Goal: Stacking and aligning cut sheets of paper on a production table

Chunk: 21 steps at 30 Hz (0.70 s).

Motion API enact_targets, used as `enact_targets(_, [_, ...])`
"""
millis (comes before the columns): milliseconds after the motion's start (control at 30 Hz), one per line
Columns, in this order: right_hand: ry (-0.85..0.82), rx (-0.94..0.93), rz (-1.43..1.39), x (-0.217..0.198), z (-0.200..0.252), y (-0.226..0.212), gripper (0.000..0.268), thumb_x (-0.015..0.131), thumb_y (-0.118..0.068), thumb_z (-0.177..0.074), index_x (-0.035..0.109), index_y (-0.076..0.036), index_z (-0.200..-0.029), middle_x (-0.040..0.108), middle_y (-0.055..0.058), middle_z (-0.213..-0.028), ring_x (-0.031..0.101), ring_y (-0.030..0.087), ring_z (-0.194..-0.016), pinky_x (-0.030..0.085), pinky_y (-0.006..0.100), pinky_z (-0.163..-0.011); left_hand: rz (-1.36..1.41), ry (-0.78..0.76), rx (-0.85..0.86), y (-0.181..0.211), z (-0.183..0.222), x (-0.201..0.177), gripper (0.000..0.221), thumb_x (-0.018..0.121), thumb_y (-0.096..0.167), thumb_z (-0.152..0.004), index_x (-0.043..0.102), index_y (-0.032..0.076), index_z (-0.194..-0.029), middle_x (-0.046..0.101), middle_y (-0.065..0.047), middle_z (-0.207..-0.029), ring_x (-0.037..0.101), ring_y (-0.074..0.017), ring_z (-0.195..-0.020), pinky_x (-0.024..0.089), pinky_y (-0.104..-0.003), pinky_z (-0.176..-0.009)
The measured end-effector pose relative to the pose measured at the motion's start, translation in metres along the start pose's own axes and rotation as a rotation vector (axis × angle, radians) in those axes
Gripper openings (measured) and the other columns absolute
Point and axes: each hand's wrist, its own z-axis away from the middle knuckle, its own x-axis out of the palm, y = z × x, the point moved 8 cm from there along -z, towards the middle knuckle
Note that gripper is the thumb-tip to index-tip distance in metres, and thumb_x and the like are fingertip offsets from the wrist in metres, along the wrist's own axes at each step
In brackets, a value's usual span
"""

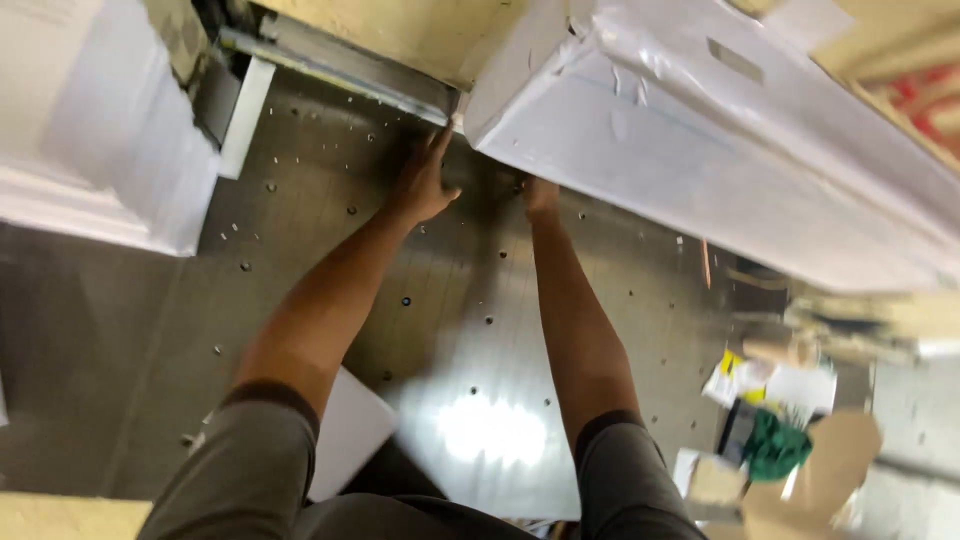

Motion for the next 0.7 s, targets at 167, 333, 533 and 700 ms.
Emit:
enact_targets(167, [0.021, 0.091, -0.144, 0.023, -0.040, 0.002, 0.052, 0.081, -0.031, -0.091, 0.058, -0.003, -0.129, 0.055, 0.018, -0.122, 0.058, 0.035, -0.114, 0.059, 0.058, -0.096, -0.060, 0.042, 0.046, -0.012, -0.070, 0.022, 0.083, 0.081, 0.021, -0.092, 0.035, 0.008, -0.160, 0.032, -0.025, -0.164, 0.036, -0.0421, -0.152, 0.036, -0.053, -0.125])
enact_targets(333, [0.024, 0.203, -0.253, 0.053, -0.044, 0.021, 0.063, 0.086, -0.028, -0.084, 0.055, 0.002, -0.131, 0.049, 0.024, -0.128, 0.053, 0.042, -0.119, 0.059, 0.065, -0.096, 0.062, 0.189, -0.083, -0.070, -0.117, 0.045, 0.075, 0.076, 0.040, -0.096, 0.040, 0.012, -0.156, 0.045, -0.016, -0.158, 0.047, -0.0351, -0.147, 0.038, -0.049, -0.124])
enact_targets(533, [0.092, 0.293, -0.422, 0.084, -0.009, 0.027, 0.077, 0.092, -0.024, -0.076, 0.051, 0.007, -0.133, 0.042, 0.031, -0.134, 0.047, 0.051, -0.125, 0.059, 0.073, -0.097, 0.015, 0.231, 0.006, -0.041, -0.067, 0.013, 0.043, 0.068, 0.019, -0.097, 0.059, 0.023, -0.139, 0.063, -0.015, -0.137, 0.063, -0.0351, -0.131, 0.050, -0.046, -0.112])
enact_targets(700, [0.106, 0.190, -0.373, 0.076, 0.117, 0.019, 0.092, 0.091, -0.014, -0.075, 0.035, 0.003, -0.145, 0.034, 0.025, -0.138, 0.041, 0.042, -0.125, 0.063, 0.066, -0.098, 0.006, 0.081, -0.026, -0.031, 0.054, -0.005, 0.047, 0.060, 0.007, -0.097, 0.057, 0.018, -0.143, 0.060, -0.023, -0.146, 0.053, -0.0382, -0.142, 0.041, -0.051, -0.121])
